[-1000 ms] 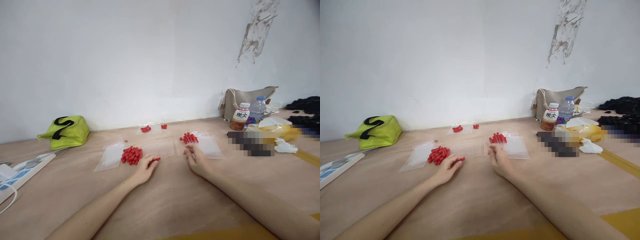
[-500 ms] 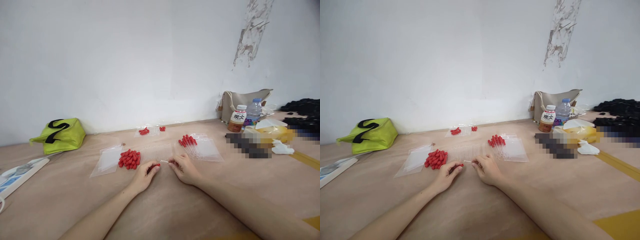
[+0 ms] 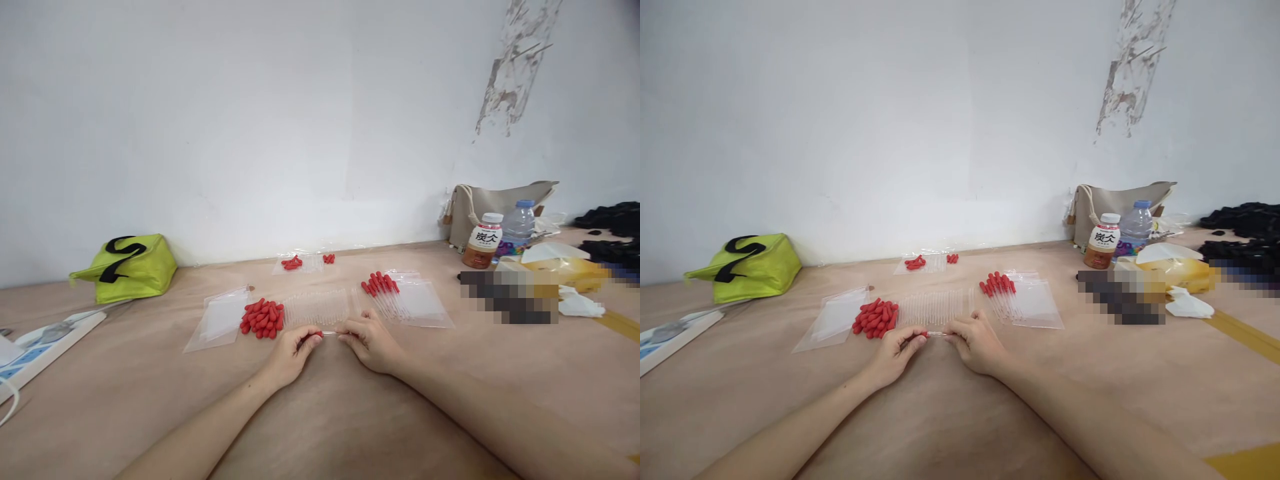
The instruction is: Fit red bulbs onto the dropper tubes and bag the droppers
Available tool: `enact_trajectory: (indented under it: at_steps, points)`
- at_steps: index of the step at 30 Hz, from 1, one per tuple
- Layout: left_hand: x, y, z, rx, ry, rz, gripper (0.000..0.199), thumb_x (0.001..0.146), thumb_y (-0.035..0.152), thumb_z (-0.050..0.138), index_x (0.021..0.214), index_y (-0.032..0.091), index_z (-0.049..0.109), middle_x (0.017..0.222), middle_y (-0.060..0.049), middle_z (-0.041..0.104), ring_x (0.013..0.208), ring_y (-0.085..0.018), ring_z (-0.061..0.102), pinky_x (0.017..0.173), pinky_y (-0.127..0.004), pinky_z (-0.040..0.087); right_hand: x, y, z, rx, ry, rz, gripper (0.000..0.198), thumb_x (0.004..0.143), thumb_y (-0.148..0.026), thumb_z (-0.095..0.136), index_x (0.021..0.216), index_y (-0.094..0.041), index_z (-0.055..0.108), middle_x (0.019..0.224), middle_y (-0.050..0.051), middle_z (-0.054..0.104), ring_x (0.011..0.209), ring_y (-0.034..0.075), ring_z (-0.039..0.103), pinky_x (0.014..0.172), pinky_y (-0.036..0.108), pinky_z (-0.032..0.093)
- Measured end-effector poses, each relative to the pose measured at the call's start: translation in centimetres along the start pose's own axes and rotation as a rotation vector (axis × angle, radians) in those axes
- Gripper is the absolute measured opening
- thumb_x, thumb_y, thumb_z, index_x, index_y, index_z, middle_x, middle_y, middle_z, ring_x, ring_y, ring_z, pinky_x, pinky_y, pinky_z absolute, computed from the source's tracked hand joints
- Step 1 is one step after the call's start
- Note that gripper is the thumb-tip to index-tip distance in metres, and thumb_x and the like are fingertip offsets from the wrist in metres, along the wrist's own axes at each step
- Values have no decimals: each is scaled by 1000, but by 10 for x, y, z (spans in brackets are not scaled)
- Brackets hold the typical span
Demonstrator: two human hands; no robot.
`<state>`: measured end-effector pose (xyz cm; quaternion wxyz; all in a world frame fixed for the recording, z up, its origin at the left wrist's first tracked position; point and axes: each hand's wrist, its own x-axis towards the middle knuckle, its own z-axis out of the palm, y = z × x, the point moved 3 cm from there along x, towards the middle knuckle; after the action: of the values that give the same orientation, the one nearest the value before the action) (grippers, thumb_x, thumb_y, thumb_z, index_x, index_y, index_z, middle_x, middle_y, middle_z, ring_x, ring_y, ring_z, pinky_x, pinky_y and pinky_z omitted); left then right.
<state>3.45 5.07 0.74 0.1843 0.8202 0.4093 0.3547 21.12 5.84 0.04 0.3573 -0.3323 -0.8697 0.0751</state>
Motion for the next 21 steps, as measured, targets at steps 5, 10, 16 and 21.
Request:
enact_trajectory:
  at_steps: [5, 10, 16, 21]
  points:
    - [-3, 3, 1, 56, -62, 47, 20, 87, 25, 43, 79, 17, 60, 74, -1, 61, 70, -13, 55, 65, -22, 40, 2, 2, -1, -22, -37, -64, 20, 85, -18, 42, 90, -22, 61, 84, 1, 66, 73, 11, 56, 73, 31, 22]
    - [-4, 4, 2, 136, -67, 61, 23, 87, 27, 42, 77, 16, 60, 70, -1, 59, 66, -13, 53, 62, -22, 39, 2, 0, 1, -144, -15, -109, 19, 84, -18, 42, 84, -20, 61, 77, 1, 64, 68, 11, 53, 68, 30, 20]
    - [-8, 5, 4, 196, -76, 113, 21, 88, 26, 41, 78, 16, 56, 70, -1, 55, 66, -13, 50, 61, -23, 38, 0, -7, 5, -203, -8, -138, 21, 84, -18, 39, 74, -16, 57, 66, 1, 59, 59, 10, 46, 64, 28, 20]
    - [-10, 9, 4, 225, -100, 190, 18, 88, 23, 40, 79, 16, 54, 72, -2, 54, 68, -14, 50, 62, -23, 39, 0, -10, 9, -200, -30, -139, 19, 83, -17, 40, 72, -16, 55, 67, 1, 59, 61, 10, 46, 65, 27, 19]
